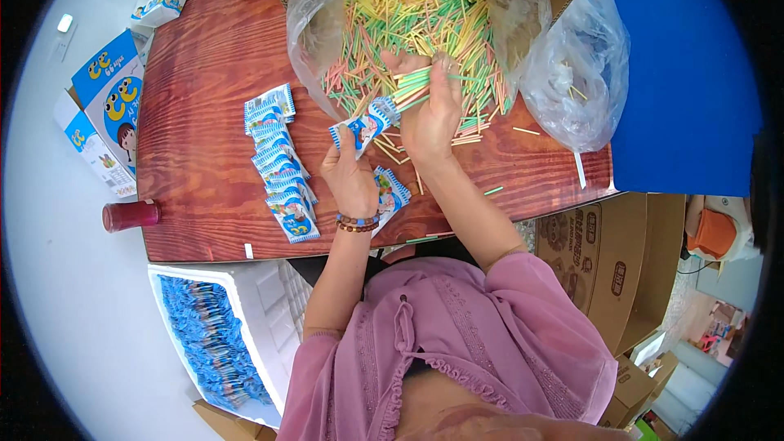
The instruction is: Sorting small blue packets and securing them into groups with rubber bands for final packing.
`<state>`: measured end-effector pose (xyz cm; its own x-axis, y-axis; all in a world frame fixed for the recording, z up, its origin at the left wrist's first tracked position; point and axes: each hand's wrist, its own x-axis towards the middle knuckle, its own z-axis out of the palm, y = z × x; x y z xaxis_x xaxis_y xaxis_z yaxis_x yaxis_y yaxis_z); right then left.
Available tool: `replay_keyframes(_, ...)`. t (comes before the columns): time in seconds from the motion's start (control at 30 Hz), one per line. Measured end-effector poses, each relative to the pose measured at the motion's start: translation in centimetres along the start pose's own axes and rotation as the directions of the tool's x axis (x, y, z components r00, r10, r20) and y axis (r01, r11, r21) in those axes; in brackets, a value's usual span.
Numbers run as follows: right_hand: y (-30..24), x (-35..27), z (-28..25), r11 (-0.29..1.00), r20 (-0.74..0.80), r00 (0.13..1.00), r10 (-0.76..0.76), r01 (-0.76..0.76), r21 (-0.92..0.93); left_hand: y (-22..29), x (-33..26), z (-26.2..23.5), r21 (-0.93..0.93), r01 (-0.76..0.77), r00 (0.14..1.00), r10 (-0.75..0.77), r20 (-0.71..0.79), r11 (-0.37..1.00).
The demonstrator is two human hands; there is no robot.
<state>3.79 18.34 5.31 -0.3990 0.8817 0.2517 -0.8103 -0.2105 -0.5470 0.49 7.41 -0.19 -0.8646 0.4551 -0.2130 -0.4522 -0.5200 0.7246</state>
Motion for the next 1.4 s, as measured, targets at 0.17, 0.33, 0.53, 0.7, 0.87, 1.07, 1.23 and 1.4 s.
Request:
replay_keyframes(0.17, 0.7, -0.6, 1.1, 0.99, -0.041, 0.992, -0.119, 0.116, -0.079, -0.1, -0.3, 0.4, 0.023, 0.044, 0.999, -0.043, -0.015, 0.999)
replay_keyframes(0.33, 0.5, -2.0, 1.0, 0.978, -0.006, 0.988, -0.157, 0.154, -0.139, -0.6, -0.3, 0.4, -0.087, 0.078, 0.997, -0.079, -0.006, 0.993)
replay_keyframes(0.53, 0.4, -2.6, 0.0, 0.927, 0.169, 0.98, -0.101, 0.155, -0.341, -0.6, -0.4, 1.2, 0.002, 0.01, 1.0, -0.01, -0.016, 1.0)
replay_keyframes(0.7, 0.2, -2.5, -0.1, 0.873, 0.307, 0.951, 0.048, 0.109, -0.475, -0.6, 0.5, 0.4, -0.12, 0.038, 0.998, -0.032, 0.051, 0.992)
replay_keyframes(0.87, -0.7, -0.9, -0.3, 0.916, 0.355, 0.879, 0.32, -0.192, -0.352, -0.7, 1.0, 0.3, -0.211, 0.044, 0.994, -0.021, 0.108, 0.976)
replay_keyframes(1.07, -2.1, 1.4, -1.1, 0.776, 0.406, 0.81, 0.423, -0.092, -0.625, -1.0, 1.9, -1.7, -0.349, 0.125, 0.977, -0.053, 0.208, 0.929)
replay_keyframes(1.23, -4.4, 3.8, -1.0, -0.072, 0.658, 0.68, 0.323, 0.711, -0.699, -0.4, 2.6, -2.7, -0.508, 0.254, 0.951, -0.116, 0.287, 0.823)
replay_keyframes(1.4, -5.0, 6.1, -5.5, -0.485, 0.55, 0.731, 0.404, 0.681, -0.548, -0.1, 3.4, -3.1, -0.531, 0.319, 0.933, -0.162, 0.321, 0.785)
